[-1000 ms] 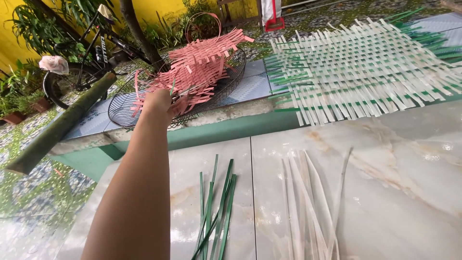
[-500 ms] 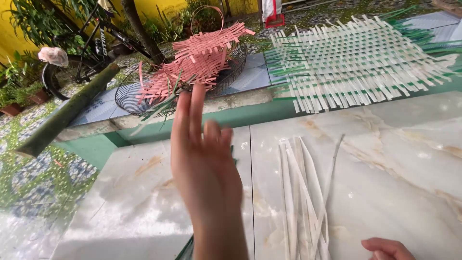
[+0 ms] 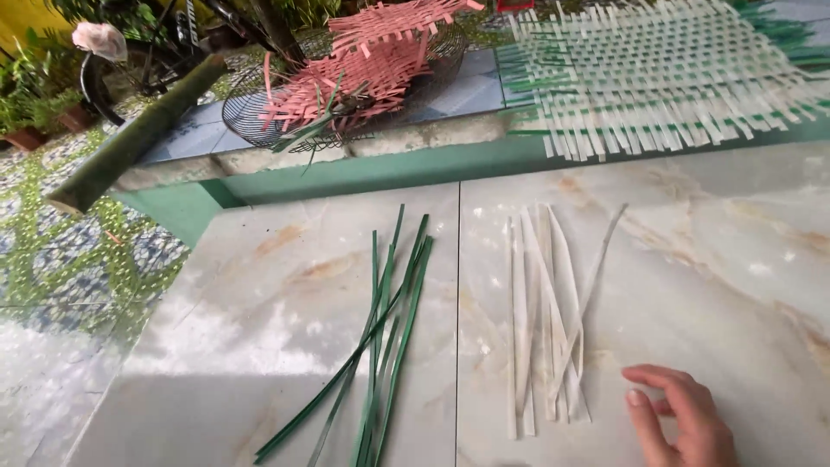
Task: A person separates a bundle of white plastic strips on a table, preparing them for a cutting or weaving process.
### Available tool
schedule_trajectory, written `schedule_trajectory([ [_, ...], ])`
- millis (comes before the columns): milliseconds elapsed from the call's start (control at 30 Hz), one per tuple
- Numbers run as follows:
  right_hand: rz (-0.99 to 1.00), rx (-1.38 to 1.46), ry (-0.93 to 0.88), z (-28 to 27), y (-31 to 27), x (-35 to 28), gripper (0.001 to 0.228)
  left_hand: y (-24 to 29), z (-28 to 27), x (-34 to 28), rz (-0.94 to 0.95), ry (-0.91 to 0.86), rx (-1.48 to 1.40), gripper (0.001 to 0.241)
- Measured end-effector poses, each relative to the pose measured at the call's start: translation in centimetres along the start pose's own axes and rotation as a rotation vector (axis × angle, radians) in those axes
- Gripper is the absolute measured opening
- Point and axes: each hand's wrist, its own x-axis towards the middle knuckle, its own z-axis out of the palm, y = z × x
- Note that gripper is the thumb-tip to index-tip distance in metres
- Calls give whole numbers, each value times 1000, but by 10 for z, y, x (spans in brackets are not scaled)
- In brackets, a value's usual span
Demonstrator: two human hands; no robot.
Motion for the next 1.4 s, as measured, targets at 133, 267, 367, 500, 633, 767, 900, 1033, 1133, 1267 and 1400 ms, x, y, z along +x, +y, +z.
schedule_trajectory([
  [133,-394,-192,-80,7,4,6,31,14,8,48,309,-177,508,20],
  [267,-500,-269,-137,8,-3,-2,39,1,16,55,222,-217,471,31],
  [367,-390,-468,-264,7,-5,-1,50,-8,31,45,218,-254,639,45],
  [500,-346,-503,-323,7,-8,-1,40,-7,36,40,286,-284,649,41],
  [633,-463,-214,-204,1,-14,6,29,12,45,26,150,-329,383,32],
  [767,-161,-93,-159,-2,-15,2,35,59,73,17,65,-396,222,34],
  [900,-280,-129,-154,4,2,6,43,75,104,33,-217,-579,135,45],
  [1033,-328,-515,-319,11,0,2,52,55,122,19,-10,-564,113,40],
  [1133,-248,-387,-324,9,3,4,41,66,109,5,-67,-631,62,43],
  [1267,-258,-386,-282,11,-6,11,41,73,98,3,-95,-622,13,44],
  [1400,-225,-496,-343,13,-12,28,42,65,101,12,127,-647,48,37],
])
